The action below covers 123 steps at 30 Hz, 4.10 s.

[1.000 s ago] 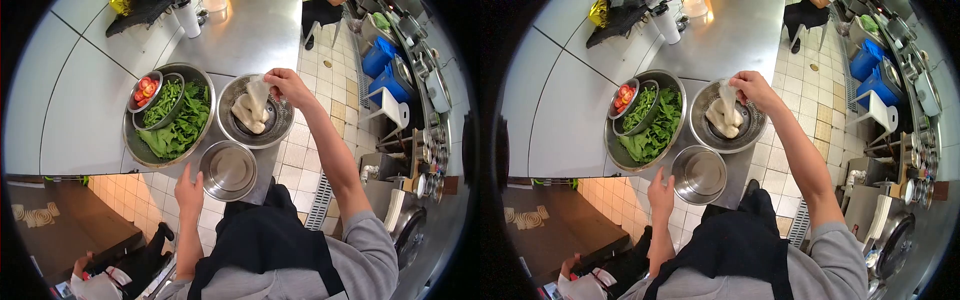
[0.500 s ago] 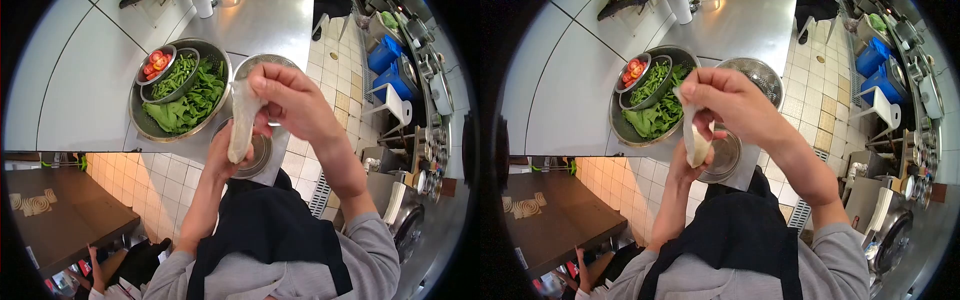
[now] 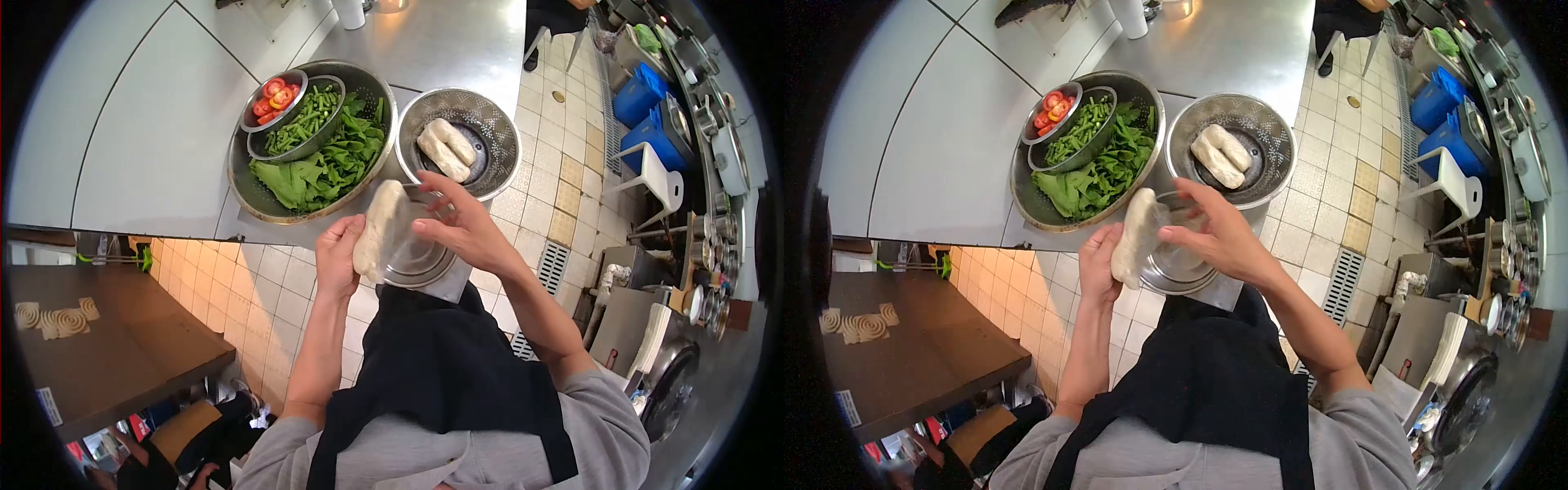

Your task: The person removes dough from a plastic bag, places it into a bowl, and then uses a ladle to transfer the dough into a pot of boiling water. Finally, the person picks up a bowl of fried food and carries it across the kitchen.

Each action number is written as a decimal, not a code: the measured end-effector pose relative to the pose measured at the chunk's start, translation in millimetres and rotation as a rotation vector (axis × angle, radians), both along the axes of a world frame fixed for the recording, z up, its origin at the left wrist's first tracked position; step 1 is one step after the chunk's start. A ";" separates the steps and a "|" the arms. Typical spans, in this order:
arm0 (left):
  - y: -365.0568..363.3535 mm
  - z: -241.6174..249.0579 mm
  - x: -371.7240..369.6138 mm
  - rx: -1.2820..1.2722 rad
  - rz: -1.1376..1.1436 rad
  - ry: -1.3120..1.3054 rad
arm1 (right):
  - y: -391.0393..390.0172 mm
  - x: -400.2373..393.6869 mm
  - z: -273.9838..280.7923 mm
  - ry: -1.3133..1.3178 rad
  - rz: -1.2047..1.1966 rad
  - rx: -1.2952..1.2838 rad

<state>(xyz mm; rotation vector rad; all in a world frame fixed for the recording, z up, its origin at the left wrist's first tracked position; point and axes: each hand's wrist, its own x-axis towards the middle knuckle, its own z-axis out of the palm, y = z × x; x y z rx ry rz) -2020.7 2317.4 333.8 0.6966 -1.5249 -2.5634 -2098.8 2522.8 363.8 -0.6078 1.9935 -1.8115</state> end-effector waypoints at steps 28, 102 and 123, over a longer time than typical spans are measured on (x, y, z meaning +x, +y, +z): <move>10.3 -36.1 -43.4 -0.911 -0.456 0.450 | -2.8 13.0 -16.8 0.316 -0.067 0.190; 22.6 -46.6 8.1 0.453 -0.372 -0.027 | -18.2 44.3 -50.5 -0.327 -0.262 -0.481; 52.3 -10.8 27.2 -1.056 0.178 0.315 | 4.4 33.9 -53.9 -0.137 -0.702 -0.218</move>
